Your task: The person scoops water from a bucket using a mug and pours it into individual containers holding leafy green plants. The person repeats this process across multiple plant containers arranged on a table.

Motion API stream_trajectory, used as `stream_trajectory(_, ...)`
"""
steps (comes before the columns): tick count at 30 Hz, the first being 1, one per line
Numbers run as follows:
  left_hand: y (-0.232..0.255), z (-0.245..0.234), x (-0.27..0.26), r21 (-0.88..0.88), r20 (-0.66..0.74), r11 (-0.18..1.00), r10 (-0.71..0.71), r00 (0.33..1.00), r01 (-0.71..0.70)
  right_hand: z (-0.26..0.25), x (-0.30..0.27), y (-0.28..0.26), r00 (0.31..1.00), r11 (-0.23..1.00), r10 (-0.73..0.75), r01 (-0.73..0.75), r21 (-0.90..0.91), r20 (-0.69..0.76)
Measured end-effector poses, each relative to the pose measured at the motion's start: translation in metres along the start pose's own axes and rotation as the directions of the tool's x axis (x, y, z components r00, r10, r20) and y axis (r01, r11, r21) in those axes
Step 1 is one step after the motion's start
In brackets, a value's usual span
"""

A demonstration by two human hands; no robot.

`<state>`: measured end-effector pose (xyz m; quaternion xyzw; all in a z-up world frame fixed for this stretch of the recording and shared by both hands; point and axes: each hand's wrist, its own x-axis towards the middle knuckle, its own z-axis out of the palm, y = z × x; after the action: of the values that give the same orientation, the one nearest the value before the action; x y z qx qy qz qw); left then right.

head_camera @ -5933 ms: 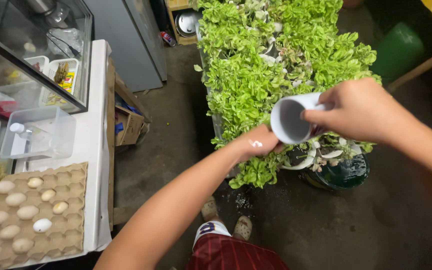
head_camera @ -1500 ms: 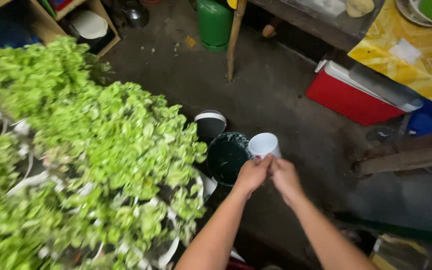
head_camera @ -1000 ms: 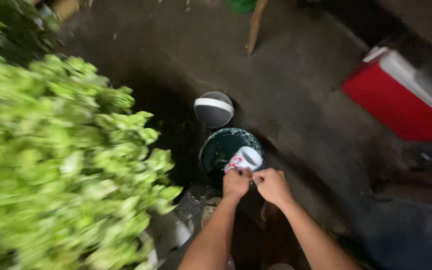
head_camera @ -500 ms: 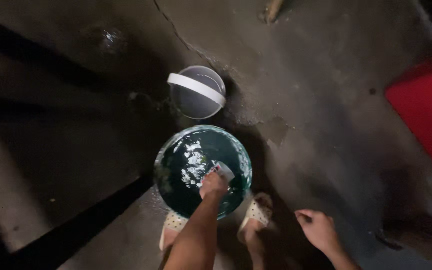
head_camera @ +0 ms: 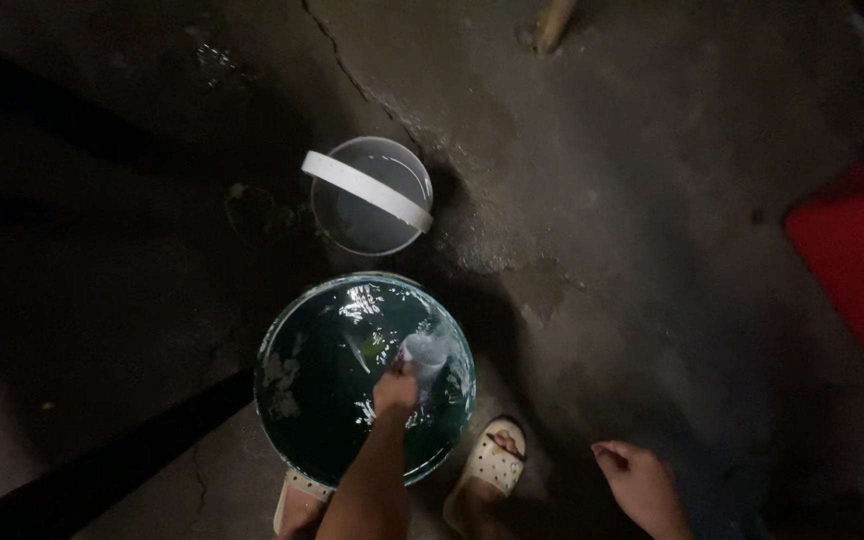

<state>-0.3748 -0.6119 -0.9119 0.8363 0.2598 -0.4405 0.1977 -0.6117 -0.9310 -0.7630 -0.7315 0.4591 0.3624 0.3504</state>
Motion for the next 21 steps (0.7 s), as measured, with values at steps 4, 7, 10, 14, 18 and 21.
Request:
stream_trajectory(4, -0.047, -0.004, -0.003, -0.501, -0.105, 0.823, 0.251, 0.962, -0.269, -0.017, -0.004, -0.006, 0.998, 1.0, 0.022, -0.022, -0.005, -0.061)
stream_trajectory(7, -0.052, -0.029, -0.035, -0.697, -0.128, 0.62, 0.385, 0.914, -0.359, -0.043, -0.021, -0.009, 0.986, 0.997, -0.078, 0.082, 0.018, -0.147)
stream_trajectory(10, -0.032, -0.083, -0.107, -0.738, -0.194, 0.519, 0.448, 0.873, -0.431, -0.092, -0.054, -0.029, 0.976, 0.991, -0.135, 0.137, -0.001, -0.169)
stream_trajectory(14, 0.015, -0.179, -0.224, -0.705, -0.271, 0.507, 0.454, 0.849, -0.496, -0.179, -0.114, -0.089, 0.896, 0.916, -0.367, 0.395, 0.069, -0.251)
stream_trajectory(18, 0.061, -0.267, -0.327, -0.819, -0.353, 0.285, 0.436, 0.828, -0.499, -0.269, -0.179, -0.186, 0.77, 0.763, -0.569, 0.625, 0.162, -0.29)
stream_trajectory(21, 0.099, -0.33, -0.385, -0.807, -0.453, 0.163, 0.445, 0.773, -0.567, -0.325, -0.222, -0.283, 0.64, 0.611, -0.711, 0.767, 0.196, -0.29)
